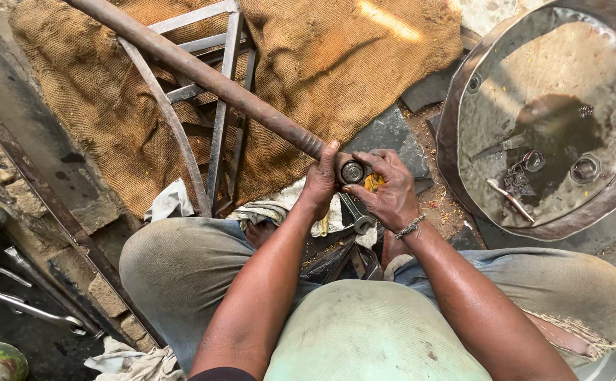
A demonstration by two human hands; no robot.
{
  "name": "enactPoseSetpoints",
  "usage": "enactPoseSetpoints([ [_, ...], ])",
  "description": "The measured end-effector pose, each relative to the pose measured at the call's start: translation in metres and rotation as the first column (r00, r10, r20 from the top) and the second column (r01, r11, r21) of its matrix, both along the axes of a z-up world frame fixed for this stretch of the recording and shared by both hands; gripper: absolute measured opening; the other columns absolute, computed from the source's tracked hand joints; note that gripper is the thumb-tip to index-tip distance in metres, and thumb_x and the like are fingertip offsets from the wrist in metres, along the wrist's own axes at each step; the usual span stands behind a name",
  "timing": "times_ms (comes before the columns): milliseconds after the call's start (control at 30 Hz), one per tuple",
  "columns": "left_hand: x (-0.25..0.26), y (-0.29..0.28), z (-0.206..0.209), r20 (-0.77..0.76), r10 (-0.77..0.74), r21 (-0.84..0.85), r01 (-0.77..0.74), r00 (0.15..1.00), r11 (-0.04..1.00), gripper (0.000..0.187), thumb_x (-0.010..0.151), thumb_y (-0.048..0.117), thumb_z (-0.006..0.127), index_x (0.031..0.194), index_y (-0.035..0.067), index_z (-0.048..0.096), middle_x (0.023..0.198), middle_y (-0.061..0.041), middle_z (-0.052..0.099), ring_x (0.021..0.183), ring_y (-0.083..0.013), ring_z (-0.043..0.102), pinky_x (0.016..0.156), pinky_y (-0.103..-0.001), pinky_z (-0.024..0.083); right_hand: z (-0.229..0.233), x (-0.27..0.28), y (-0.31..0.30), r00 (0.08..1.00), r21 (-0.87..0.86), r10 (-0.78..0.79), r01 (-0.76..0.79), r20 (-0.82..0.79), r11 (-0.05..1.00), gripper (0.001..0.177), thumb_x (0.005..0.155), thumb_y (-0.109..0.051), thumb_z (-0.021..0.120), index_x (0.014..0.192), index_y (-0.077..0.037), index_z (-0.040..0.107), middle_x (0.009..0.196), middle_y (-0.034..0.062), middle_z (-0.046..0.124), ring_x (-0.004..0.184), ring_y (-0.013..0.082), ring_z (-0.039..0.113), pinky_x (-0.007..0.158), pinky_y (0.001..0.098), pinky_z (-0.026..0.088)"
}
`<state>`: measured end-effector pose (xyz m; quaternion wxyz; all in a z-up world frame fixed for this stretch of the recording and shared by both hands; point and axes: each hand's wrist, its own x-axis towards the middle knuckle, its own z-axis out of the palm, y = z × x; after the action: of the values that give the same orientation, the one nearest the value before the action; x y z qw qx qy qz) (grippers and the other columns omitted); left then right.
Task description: The person cleans oily mechanical parts from a rod assembly with a cloth and by hand, removing components and wiping the surfaces.
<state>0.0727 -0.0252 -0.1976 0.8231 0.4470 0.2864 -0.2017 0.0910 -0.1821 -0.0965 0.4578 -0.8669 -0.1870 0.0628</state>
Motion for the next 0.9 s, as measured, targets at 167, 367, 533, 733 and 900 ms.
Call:
enactPoseSetpoints([
  [167,0.000,0.001,0.005,-0.013,0.011,0.067,-0.010,1.000,0.998,0.069,0.084,0.078,0.058,0.096,0.011,0.069,0.078,0.000,0.064,0.067,-0.0123,0.061,0.056,-0.029,0.049,0.001,0.000,0.001,1.000,0.037,0.007,-0.007,0.001,0.999,0.060,0.073,-0.017,0.093,0.127,-0.004,0.070,0.121,0.0151,0.064,0.112,0.0270,0.067,0.097,0.0357,0.056],
  [367,0.001,0.003,0.021,-0.019,0.051,0.069,-0.050,0.999,0.996,0.063,0.085,0.070,0.061,0.095,0.009,0.073,0.075,0.001,0.068,0.062,-0.0118,0.064,0.054,-0.027,0.052,0.007,-0.001,0.005,0.999,-0.040,0.015,-0.013,0.050,0.999,0.056,0.069,-0.015,0.095,0.119,-0.005,0.074,0.110,0.0142,0.061,0.102,0.0261,0.065,0.089,0.0350,0.056],
  [533,0.001,0.004,0.027,0.007,0.033,0.097,-0.033,0.999,0.995,0.066,0.086,0.072,0.061,0.097,0.008,0.077,0.073,0.002,0.068,0.060,-0.0099,0.061,0.051,-0.025,0.045,0.018,0.001,0.007,0.997,-0.125,0.056,-0.048,0.058,0.991,0.051,0.074,-0.015,0.092,0.118,-0.002,0.070,0.107,0.0148,0.061,0.097,0.0250,0.068,0.083,0.0338,0.060],
  [733,-0.001,0.005,0.015,0.001,0.023,0.177,-0.023,1.000,0.984,0.065,0.085,0.075,0.061,0.089,0.011,0.071,0.065,0.003,0.057,0.054,-0.0086,0.049,0.047,-0.026,0.038,0.027,0.004,0.005,0.990,-0.153,0.118,-0.105,0.075,0.983,0.049,0.075,-0.010,0.086,0.120,0.000,0.068,0.106,0.0151,0.064,0.096,0.0280,0.070,0.084,0.0374,0.061],
  [900,-0.001,0.006,0.010,-0.026,0.008,0.257,-0.002,1.000,0.966,0.065,0.083,0.078,0.063,0.081,0.013,0.061,0.062,0.003,0.052,0.054,-0.0094,0.049,0.047,-0.027,0.038,0.015,0.005,0.002,0.995,-0.174,0.081,-0.070,0.055,0.982,0.046,0.070,-0.011,0.088,0.109,0.001,0.067,0.102,0.0144,0.064,0.090,0.0273,0.069,0.080,0.0373,0.061],
])
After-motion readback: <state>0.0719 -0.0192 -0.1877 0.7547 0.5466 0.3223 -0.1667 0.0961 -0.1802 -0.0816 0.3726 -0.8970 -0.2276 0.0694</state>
